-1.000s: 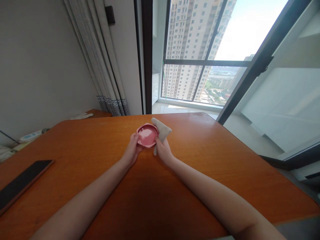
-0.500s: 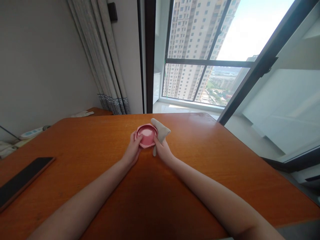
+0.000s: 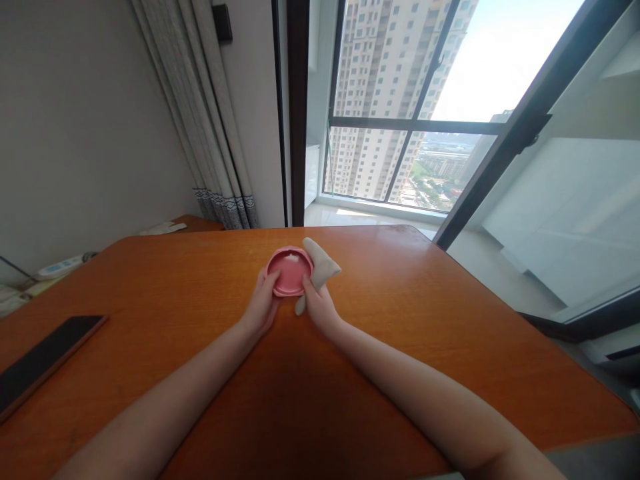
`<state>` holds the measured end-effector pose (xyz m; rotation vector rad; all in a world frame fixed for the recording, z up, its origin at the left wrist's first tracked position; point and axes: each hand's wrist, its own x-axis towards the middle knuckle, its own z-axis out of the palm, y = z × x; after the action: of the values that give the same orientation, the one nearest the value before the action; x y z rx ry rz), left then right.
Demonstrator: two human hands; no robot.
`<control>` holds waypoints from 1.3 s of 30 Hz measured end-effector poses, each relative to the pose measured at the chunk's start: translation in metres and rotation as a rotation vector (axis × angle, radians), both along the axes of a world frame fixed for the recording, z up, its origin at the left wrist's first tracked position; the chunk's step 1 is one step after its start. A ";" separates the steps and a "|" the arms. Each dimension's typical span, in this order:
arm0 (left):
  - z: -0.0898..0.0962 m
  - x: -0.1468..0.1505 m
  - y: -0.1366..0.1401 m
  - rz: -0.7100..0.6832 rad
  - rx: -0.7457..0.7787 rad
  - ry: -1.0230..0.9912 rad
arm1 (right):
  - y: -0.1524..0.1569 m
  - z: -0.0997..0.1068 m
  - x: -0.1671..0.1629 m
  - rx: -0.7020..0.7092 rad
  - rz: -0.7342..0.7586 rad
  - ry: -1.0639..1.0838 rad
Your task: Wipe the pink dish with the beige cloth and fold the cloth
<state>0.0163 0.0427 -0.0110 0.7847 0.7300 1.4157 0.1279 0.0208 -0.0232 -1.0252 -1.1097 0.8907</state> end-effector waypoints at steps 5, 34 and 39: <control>0.011 -0.007 0.004 -0.206 -0.067 0.241 | 0.018 0.011 0.033 0.045 0.026 -0.108; 0.004 -0.005 -0.001 -0.142 -0.024 0.096 | 0.010 0.015 0.021 0.112 0.021 -0.120; 0.007 -0.010 0.004 -0.356 -0.220 0.138 | 0.021 0.015 0.037 0.000 0.105 -0.181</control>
<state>0.0066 0.0462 -0.0038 0.7987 0.7929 0.9513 0.1649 0.0422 -0.0083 -1.0711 -1.3258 0.8944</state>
